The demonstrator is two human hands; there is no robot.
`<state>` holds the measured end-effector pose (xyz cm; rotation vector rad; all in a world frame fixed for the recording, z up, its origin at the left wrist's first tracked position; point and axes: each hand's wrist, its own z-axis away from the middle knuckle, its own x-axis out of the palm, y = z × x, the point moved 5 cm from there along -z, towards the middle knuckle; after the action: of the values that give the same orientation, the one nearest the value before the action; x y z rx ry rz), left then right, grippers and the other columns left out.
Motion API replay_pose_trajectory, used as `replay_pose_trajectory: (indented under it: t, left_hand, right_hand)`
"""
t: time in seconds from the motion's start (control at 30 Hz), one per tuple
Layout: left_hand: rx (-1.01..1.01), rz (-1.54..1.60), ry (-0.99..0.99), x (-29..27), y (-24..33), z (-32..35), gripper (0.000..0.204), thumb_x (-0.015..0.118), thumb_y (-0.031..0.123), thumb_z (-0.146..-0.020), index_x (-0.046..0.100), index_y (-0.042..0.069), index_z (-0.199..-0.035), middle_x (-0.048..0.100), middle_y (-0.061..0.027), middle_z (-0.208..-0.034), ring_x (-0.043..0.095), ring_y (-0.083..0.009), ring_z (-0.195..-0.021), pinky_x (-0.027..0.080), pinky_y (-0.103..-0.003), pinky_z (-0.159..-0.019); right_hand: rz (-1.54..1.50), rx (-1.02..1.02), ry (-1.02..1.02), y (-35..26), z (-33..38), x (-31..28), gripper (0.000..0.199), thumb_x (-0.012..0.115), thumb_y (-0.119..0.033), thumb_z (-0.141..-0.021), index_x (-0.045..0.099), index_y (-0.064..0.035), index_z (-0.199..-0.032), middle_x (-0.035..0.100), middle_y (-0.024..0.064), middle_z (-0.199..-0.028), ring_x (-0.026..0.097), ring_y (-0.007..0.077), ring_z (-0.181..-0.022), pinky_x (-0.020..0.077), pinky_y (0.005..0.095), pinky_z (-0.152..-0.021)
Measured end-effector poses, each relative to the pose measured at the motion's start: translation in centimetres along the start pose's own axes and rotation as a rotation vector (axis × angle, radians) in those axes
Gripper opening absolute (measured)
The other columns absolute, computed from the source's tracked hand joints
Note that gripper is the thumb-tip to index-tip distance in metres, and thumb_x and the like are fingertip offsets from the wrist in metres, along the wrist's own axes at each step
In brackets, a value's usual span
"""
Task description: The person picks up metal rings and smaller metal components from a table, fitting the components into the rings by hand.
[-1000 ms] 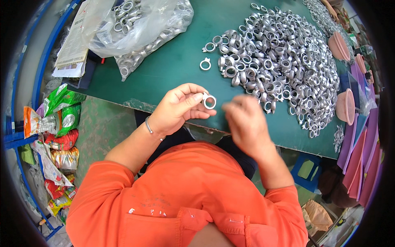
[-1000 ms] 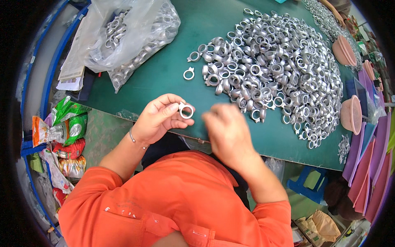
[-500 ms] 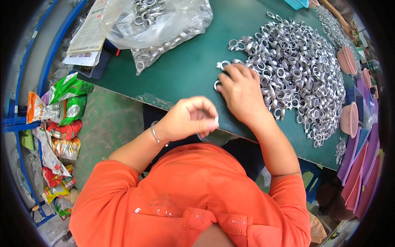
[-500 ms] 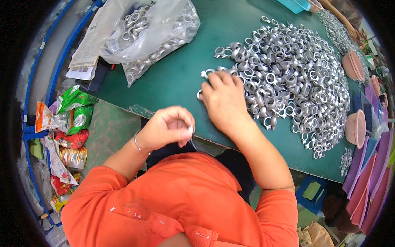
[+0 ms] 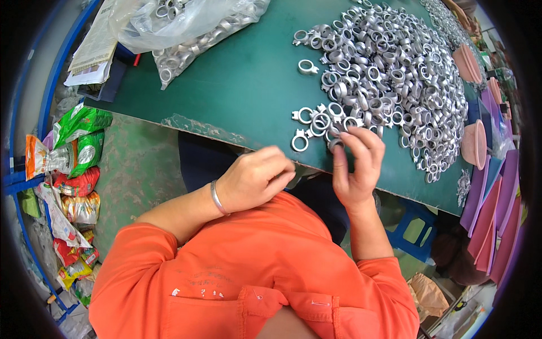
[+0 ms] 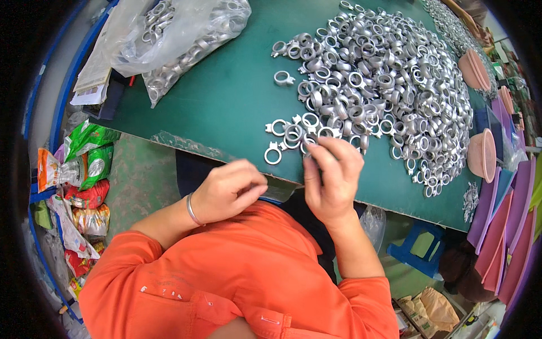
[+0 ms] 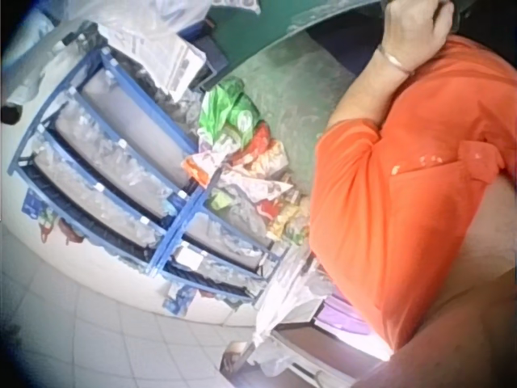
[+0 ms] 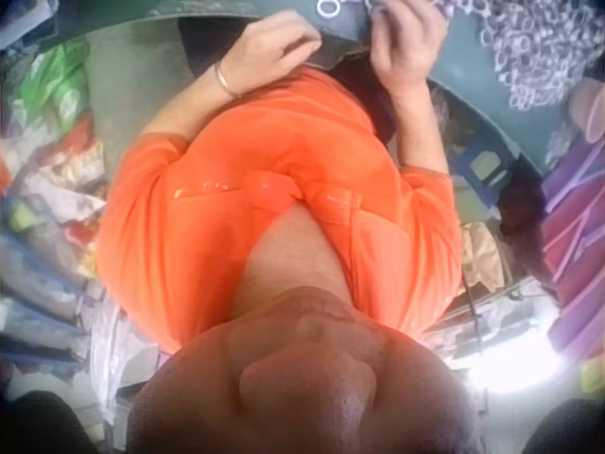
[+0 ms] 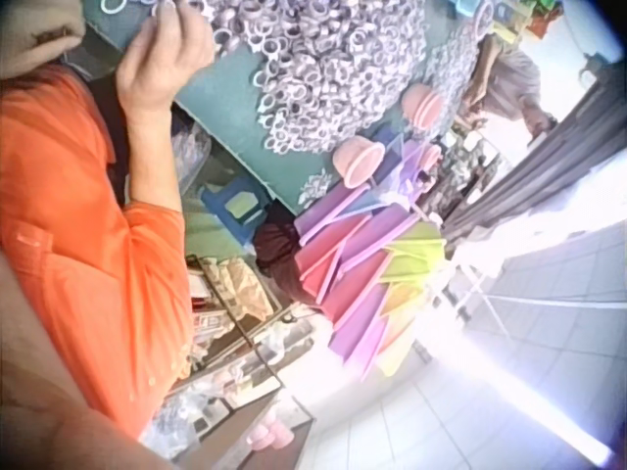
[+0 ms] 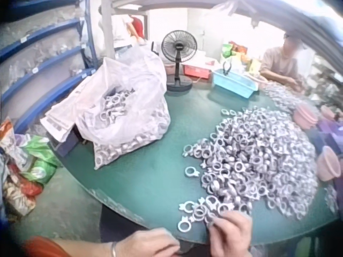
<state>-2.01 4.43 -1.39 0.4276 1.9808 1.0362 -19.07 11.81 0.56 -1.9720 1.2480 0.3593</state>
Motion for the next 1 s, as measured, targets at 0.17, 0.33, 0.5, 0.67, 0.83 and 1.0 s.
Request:
replay_pose_trajectory:
  t: [0.17,0.33,0.5,0.67,0.83,1.0]
  left_hand:
    - [-0.008,-0.27,0.149,-0.2,0.8,-3.6,0.031,0.075,0.006,-0.075,0.06,0.002,-0.102,0.056,-0.0114,-0.094,0.058,-0.0229,-0.063,0.05,-0.032,-0.058]
    - [-0.061,-0.292,0.129,-0.1,0.0,-4.0,0.032,0.075,0.004,-0.074,0.059,0.0,-0.101,0.058,-0.0104,-0.095,0.06,-0.0178,-0.067,0.051,-0.029,-0.061]
    - [-0.346,0.303,0.108,-0.8,-1.3,-2.6,0.031,0.071,-0.003,-0.08,0.057,0.0,-0.108,0.06,-0.0078,-0.105,0.061,-0.0109,-0.084,0.052,-0.025,-0.072]
    - [-0.341,0.867,0.133,-0.3,-1.9,-1.7,0.041,0.066,-0.011,-0.081,0.05,-0.001,-0.118,0.059,-0.0109,-0.11,0.061,-0.0189,-0.104,0.052,-0.032,-0.091]
    - [-0.286,1.02,0.151,-0.5,-1.5,-1.3,0.039,0.063,-0.012,-0.083,0.049,-0.002,-0.117,0.058,-0.014,-0.114,0.061,-0.0231,-0.108,0.052,-0.035,-0.094]
    - [-0.285,1.058,0.15,-0.8,-1.4,-0.5,0.029,0.057,-0.014,-0.084,0.051,-0.001,-0.109,0.06,-0.0192,-0.113,0.063,-0.0293,-0.107,0.052,-0.039,-0.095]
  right_hand:
    - [-0.094,0.077,-0.075,0.2,1.1,0.5,0.026,0.069,0.007,-0.071,0.065,-0.0027,-0.094,0.059,0.011,-0.09,0.055,0.0287,-0.079,0.0434,0.0356,-0.071]
    - [0.104,0.09,-0.151,-0.2,-0.4,2.4,0.023,0.071,-0.003,-0.072,0.067,-0.0055,-0.094,0.054,0.0077,-0.091,0.05,0.0272,-0.081,0.0407,0.0389,-0.071]
    - [0.109,0.074,-0.138,0.1,-0.5,2.0,0.018,0.074,-0.006,-0.069,0.067,-0.009,-0.086,0.056,0.0064,-0.094,0.051,0.0272,-0.085,0.0405,0.0379,-0.075]
    - [-0.17,0.111,-0.013,0.1,0.2,0.8,0.018,0.076,0.0,-0.069,0.065,-0.0039,-0.084,0.061,0.0115,-0.107,0.057,0.0262,-0.088,0.0451,0.0346,-0.076]
    - [-0.891,0.499,-0.019,0.7,2.6,1.7,0.015,0.071,0.001,-0.081,0.06,-0.0009,-0.09,0.062,0.0151,-0.111,0.062,0.0207,-0.093,0.0519,0.0307,-0.076]
    - [-1.556,0.828,-0.083,0.1,3.6,3.0,0.013,0.062,-0.006,-0.091,0.054,-0.0029,-0.101,0.061,0.0181,-0.113,0.063,0.0208,-0.097,0.0552,0.03,-0.076]
